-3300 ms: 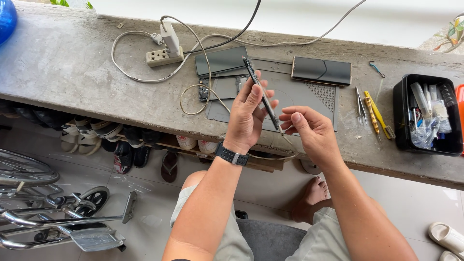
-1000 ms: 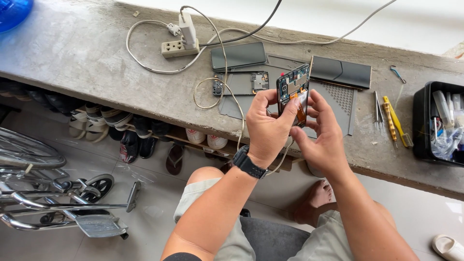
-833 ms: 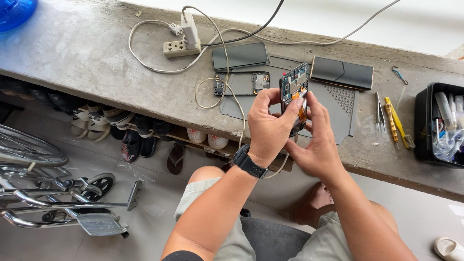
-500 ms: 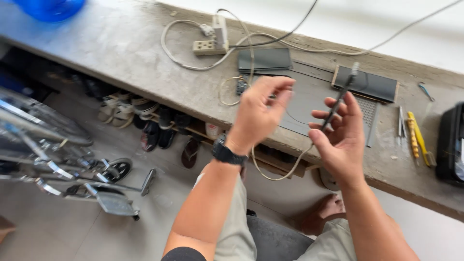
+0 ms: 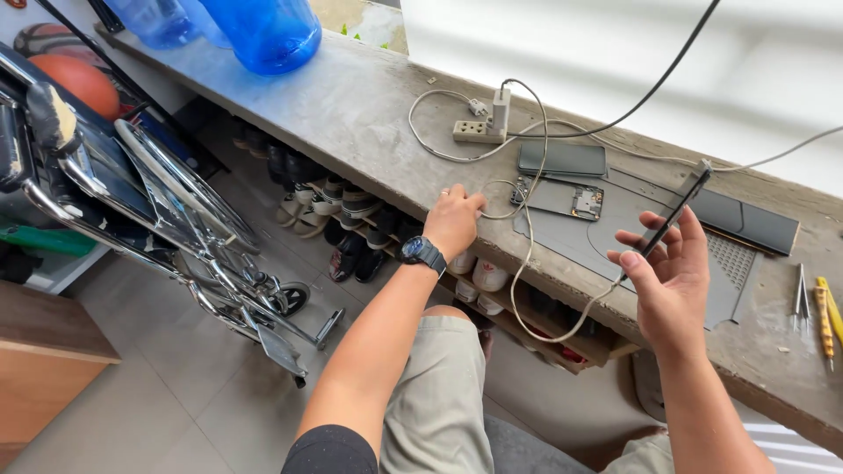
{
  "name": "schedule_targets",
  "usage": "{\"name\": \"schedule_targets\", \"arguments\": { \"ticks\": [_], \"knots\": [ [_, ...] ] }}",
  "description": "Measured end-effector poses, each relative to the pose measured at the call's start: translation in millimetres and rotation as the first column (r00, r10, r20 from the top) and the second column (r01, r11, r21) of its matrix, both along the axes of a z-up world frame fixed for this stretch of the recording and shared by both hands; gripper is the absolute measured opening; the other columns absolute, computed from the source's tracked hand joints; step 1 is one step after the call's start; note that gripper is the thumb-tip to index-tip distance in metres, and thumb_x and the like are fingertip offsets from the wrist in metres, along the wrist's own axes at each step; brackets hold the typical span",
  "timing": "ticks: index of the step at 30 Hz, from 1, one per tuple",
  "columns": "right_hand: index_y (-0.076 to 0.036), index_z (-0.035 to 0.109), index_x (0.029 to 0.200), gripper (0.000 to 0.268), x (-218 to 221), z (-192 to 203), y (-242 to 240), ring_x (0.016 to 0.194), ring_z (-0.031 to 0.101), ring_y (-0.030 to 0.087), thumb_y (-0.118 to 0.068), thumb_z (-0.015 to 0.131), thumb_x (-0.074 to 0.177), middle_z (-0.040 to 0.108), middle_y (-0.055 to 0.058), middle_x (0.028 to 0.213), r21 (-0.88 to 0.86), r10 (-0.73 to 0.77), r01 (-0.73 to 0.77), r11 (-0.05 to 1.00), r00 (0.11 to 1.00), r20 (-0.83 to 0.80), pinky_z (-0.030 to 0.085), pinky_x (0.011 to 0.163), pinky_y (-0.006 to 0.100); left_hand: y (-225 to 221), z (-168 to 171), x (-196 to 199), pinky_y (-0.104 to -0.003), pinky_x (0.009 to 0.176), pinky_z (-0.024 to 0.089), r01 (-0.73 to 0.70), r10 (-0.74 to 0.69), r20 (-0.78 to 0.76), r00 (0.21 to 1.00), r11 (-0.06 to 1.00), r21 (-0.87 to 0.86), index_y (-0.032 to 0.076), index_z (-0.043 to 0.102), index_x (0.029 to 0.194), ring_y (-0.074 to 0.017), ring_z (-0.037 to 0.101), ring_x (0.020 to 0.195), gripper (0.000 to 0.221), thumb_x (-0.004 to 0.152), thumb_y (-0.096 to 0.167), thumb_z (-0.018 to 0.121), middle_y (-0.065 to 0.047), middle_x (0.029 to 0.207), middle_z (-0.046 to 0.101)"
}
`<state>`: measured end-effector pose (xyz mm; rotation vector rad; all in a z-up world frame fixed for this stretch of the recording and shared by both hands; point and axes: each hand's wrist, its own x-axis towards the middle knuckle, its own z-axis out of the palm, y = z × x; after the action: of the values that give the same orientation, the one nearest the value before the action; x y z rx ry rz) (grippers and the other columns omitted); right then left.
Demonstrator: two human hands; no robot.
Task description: Repairing a smartphone by manipulating internal components with tweezers and hands
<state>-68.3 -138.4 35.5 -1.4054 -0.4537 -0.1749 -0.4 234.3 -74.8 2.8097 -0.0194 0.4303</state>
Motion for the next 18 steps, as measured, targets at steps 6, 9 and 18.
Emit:
{"name": "schedule_targets", "arguments": {
  "ticks": [6, 9, 18],
  "knots": [
    [-0.018, 0.028, 0.183, 0.081, 4, 9, -16, 0.129, 0.070, 0.036, -0.007, 0.065, 0.113, 0.055, 0.022, 0.156, 0.112, 0.021, -0.011, 0.994, 0.996, -0.086, 0.068, 0.103, 0.051, -15, 112, -48, -0.065, 0.101, 0.061, 0.212, -0.188, 0.180, 0.966, 0.970, -0.122, 0.014, 0.079, 0.106, -0.0434, 0.044, 0.137, 0.010, 0.110, 0.008, 0.072, -0.016, 0.152, 0.050],
    [-0.018, 0.032, 0.185, 0.078, 3, -2, -29, 0.124, 0.079, 0.038, -0.024, 0.067, 0.116, 0.064, 0.021, 0.156, 0.351, 0.092, -0.039, 0.935, 0.987, -0.134, 0.074, 0.095, 0.057, -18, 137, -42, -0.052, 0.118, 0.051, 0.339, -0.254, 0.478, 0.841, 0.936, -0.098, 0.020, 0.074, 0.110, -0.0440, 0.059, 0.134, 0.014, 0.116, 0.033, 0.074, -0.007, 0.143, 0.062],
    [-0.005, 0.075, 0.144, 0.055, -90, -22, -50, 0.121, 0.083, 0.048, -0.049, 0.062, 0.115, 0.077, 0.032, 0.146, 0.710, 0.357, 0.103, 0.697, 0.808, -0.468, 0.071, 0.098, 0.069, -122, 233, -48, -0.034, 0.049, 0.077, 0.146, -0.051, 0.137, 0.989, 0.318, -0.937, 0.026, 0.073, 0.126, -0.0195, 0.082, 0.064, 0.031, 0.112, 0.012, 0.050, -0.006, 0.088, 0.077]
  ]
}}
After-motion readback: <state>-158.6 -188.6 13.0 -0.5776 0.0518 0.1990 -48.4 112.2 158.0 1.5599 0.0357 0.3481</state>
